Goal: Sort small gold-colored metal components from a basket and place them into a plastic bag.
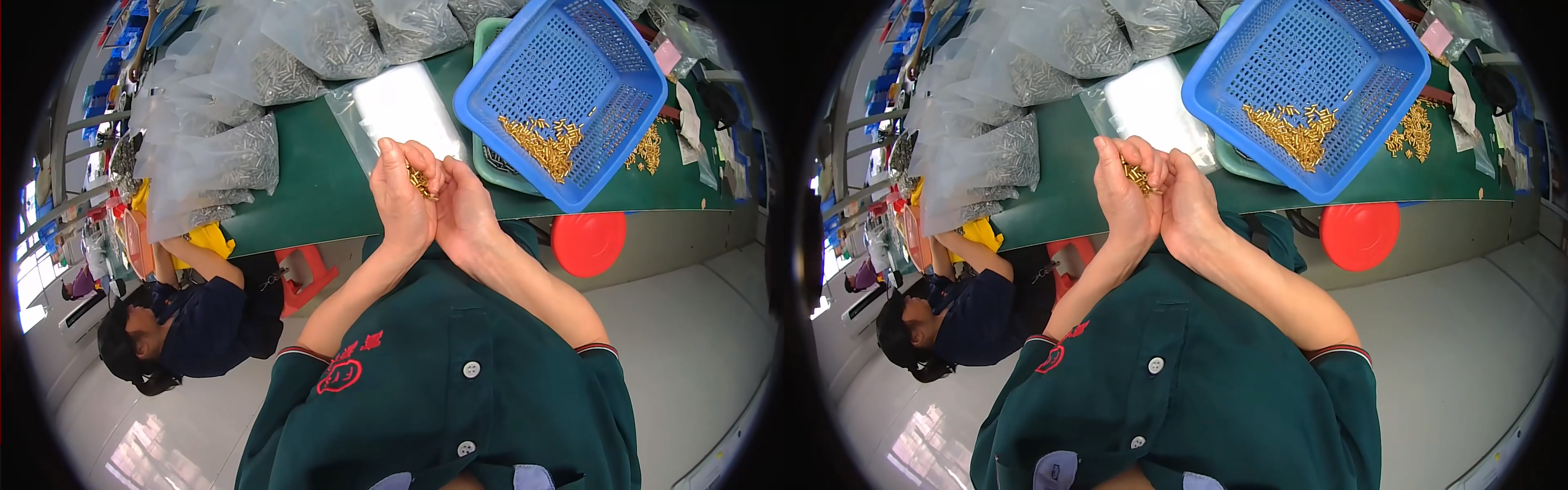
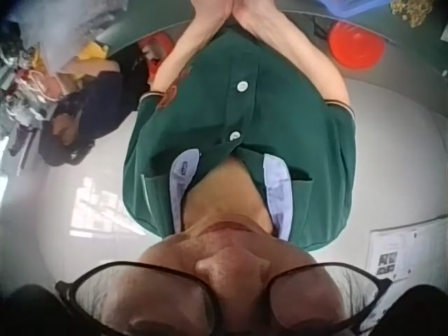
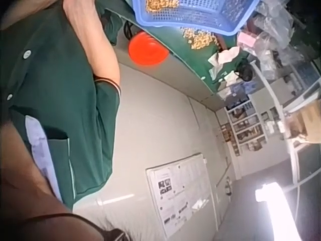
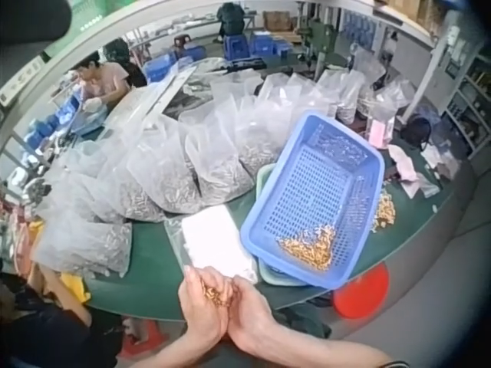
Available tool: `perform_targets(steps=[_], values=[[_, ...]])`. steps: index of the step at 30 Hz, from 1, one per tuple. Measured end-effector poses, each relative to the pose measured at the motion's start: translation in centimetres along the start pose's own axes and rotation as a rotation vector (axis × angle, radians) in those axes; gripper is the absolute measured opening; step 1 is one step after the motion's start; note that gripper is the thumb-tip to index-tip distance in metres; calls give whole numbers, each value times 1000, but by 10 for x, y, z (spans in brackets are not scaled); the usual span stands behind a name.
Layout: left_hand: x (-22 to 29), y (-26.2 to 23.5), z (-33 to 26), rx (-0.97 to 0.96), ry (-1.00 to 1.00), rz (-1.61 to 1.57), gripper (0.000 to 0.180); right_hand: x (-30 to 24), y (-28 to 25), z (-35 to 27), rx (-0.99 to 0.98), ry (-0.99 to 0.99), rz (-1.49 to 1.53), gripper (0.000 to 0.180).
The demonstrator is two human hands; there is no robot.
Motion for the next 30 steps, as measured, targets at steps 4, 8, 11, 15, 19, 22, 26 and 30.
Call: perform_targets(steps=[4, 8, 11, 15, 19, 22, 26, 30], values=[[3, 0, -2, -24, 36, -21, 44, 0, 2, -1, -34, 7, 4, 28], [8, -4, -2, 40, -71, -133, 44, 1, 3, -2, -55, 14, -1, 28], [9, -4, -3, 71, -84, -159, 44, 5, 0, -1, -84, 13, -36, 30], [11, -9, -4, 0, -68, -179, 44, 8, -5, 1, -155, 21, -68, 33], [13, -6, -6, 33, -59, -163, 44, 9, 0, -3, -120, 10, -16, 30], [19, -7, -4, 16, -106, -257, 41, 8, -4, -2, -152, -10, -72, 34], [30, -14, 5, 48, -278, -513, 36, 4, -7, 0, -133, -16, -41, 33], [36, -28, 13, 27, -291, -647, 36, -4, -8, -7, -96, -55, -68, 29]])
Point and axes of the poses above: each hand's wrist, its own z-axis towards the middle knuckle, its own y-axis out of the palm, x = y × z, the point moved 1 cm from there along z, towards the middle knuckle, and after that the axes turned 2 degrees about x, right-handed, at the moved point
